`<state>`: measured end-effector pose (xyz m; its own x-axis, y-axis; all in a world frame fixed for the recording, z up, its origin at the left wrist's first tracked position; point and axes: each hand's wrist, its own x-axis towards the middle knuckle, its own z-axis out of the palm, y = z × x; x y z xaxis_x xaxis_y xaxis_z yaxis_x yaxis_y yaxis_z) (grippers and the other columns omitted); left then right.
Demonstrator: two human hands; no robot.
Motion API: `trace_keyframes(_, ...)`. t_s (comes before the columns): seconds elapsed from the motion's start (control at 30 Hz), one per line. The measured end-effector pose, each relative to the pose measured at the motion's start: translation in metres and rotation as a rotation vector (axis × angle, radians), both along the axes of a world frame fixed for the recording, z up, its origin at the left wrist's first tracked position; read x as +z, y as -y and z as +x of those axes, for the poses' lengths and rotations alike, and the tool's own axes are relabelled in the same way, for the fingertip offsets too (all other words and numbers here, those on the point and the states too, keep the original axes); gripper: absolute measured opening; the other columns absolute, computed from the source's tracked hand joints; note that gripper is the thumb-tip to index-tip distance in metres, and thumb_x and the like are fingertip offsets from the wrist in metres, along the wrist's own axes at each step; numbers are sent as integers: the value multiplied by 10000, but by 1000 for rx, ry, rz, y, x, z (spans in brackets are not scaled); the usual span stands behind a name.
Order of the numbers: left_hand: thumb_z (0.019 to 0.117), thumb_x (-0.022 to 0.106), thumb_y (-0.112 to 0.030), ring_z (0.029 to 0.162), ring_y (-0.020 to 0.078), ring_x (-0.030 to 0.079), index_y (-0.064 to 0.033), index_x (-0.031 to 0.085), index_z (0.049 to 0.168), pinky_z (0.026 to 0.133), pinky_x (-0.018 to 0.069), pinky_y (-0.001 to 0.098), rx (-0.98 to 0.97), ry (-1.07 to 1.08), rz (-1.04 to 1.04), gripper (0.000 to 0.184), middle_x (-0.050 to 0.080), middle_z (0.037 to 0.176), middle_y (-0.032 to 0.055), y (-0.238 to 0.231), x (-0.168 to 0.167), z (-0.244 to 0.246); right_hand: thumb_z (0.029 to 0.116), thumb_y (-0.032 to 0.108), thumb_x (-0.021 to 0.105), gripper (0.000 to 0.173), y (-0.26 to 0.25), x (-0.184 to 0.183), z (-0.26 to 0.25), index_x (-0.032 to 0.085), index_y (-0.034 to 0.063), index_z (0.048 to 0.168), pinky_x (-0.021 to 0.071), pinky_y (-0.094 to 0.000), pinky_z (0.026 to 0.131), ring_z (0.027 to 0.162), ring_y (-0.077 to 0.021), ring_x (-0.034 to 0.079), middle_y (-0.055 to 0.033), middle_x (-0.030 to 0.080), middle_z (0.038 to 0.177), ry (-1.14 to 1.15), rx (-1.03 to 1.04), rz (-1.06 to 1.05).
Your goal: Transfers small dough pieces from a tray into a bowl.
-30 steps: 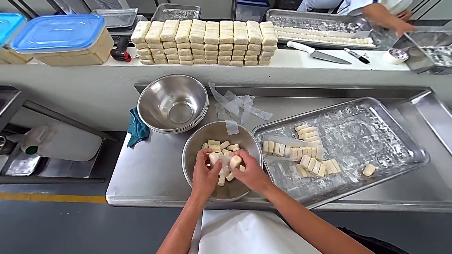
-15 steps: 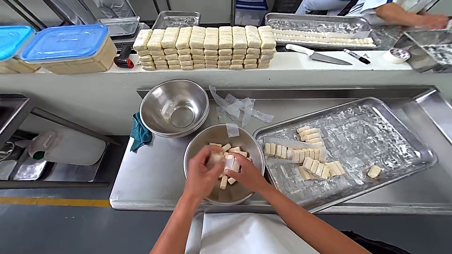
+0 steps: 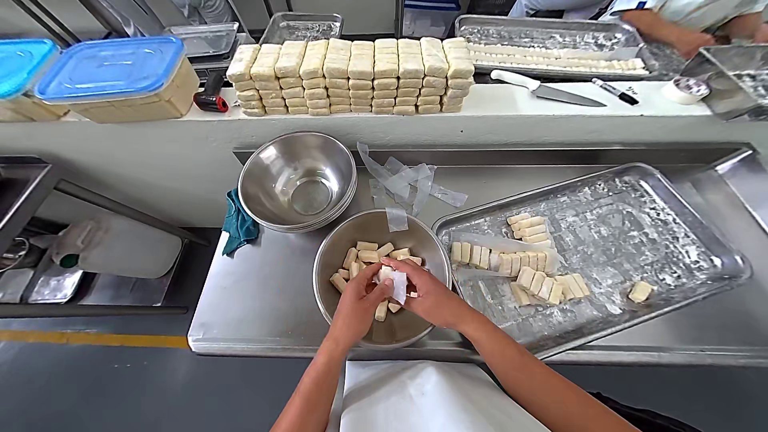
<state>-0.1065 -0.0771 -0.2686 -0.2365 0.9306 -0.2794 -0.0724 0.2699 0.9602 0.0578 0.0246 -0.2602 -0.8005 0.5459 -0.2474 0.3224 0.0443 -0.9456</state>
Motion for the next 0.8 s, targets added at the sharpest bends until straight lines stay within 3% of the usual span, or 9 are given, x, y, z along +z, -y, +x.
trace_keyframes(0.07, 1007, 616, -90, 943, 192, 728, -4, 605, 1320, 885, 616, 371, 51, 5, 32, 325, 727, 1085, 108, -1, 1, 4, 927, 75, 725, 635, 3, -4, -1, 483, 131, 1512, 585, -378, 945, 1103, -196, 671, -117, 599, 1357, -35, -104, -4)
trace_keyframes(0.13, 1002, 626, -94, 956, 174, 720, -16, 590, 1304, 889, 607, 355, 75, -28, 57, 314, 720, 1091, 90, -1, 2, 5, 908, 39, 735, 542, 5, -10, -1, 553, 72, 1418, 597, -349, 917, 1029, -171, 702, -105, 683, 1215, -109, -209, -55)
trace_keyframes(0.23, 995, 650, -114, 947, 143, 711, -33, 575, 1315, 865, 599, 330, 62, -139, 55, 340, 716, 1095, 71, 0, 3, 8, 911, 26, 724, 421, 9, -13, -3, 605, 36, 1314, 607, -331, 881, 977, -159, 713, -96, 711, 1116, -135, -260, -77)
trace_keyframes(0.4, 977, 683, -166, 918, 156, 716, -47, 621, 1284, 839, 609, 373, 104, -459, 46, 335, 721, 1070, 75, -3, 6, 15, 924, 72, 712, 388, 16, -13, -9, 604, 26, 1294, 600, -363, 880, 989, -182, 691, -121, 666, 1161, -74, -344, 138)
trace_keyframes(0.5, 975, 696, -211, 890, 240, 715, -17, 621, 1271, 820, 595, 472, 170, -615, 15, 362, 721, 1029, 129, -6, 0, 4, 888, 117, 764, 365, 17, -11, -8, 606, 24, 1203, 589, -371, 840, 948, -193, 665, -125, 631, 1114, -62, -390, 257)
trace_keyframes(0.57, 1021, 629, -300, 845, 285, 709, -9, 624, 1269, 796, 583, 525, 127, -712, -43, 382, 719, 961, 145, -6, -2, -8, 889, 149, 772, 409, 15, -7, -6, 595, 32, 1238, 583, -385, 870, 982, -202, 669, -129, 640, 1141, -5, -340, 242)
trace_keyframes(0.63, 1067, 509, -370, 714, 336, 684, -11, 704, 1118, 680, 548, 577, 51, -895, -96, 412, 689, 771, 147, -5, 0, -15, 941, 271, 743, 477, 9, -8, -1, 580, 62, 1338, 570, -417, 909, 1029, -223, 669, -133, 645, 1212, 115, -231, 234)
trace_keyframes(0.7, 1086, 461, -379, 699, 386, 677, -34, 719, 911, 632, 508, 602, -14, -1058, -173, 465, 657, 695, 164, -7, 5, -17, 969, 390, 701, 549, 2, -13, 6, 563, 98, 1413, 544, -453, 958, 1108, -246, 644, -123, 619, 1287, 235, -135, 262)
trace_keyframes(0.8, 1075, 495, -374, 654, 370, 659, -37, 698, 820, 580, 478, 583, -22, -1113, -140, 468, 633, 656, 153, -8, 3, -21, 974, 370, 694, 505, -10, -21, 26, 597, 103, 1392, 527, -491, 996, 1184, -266, 626, -120, 623, 1314, 297, -176, 338)
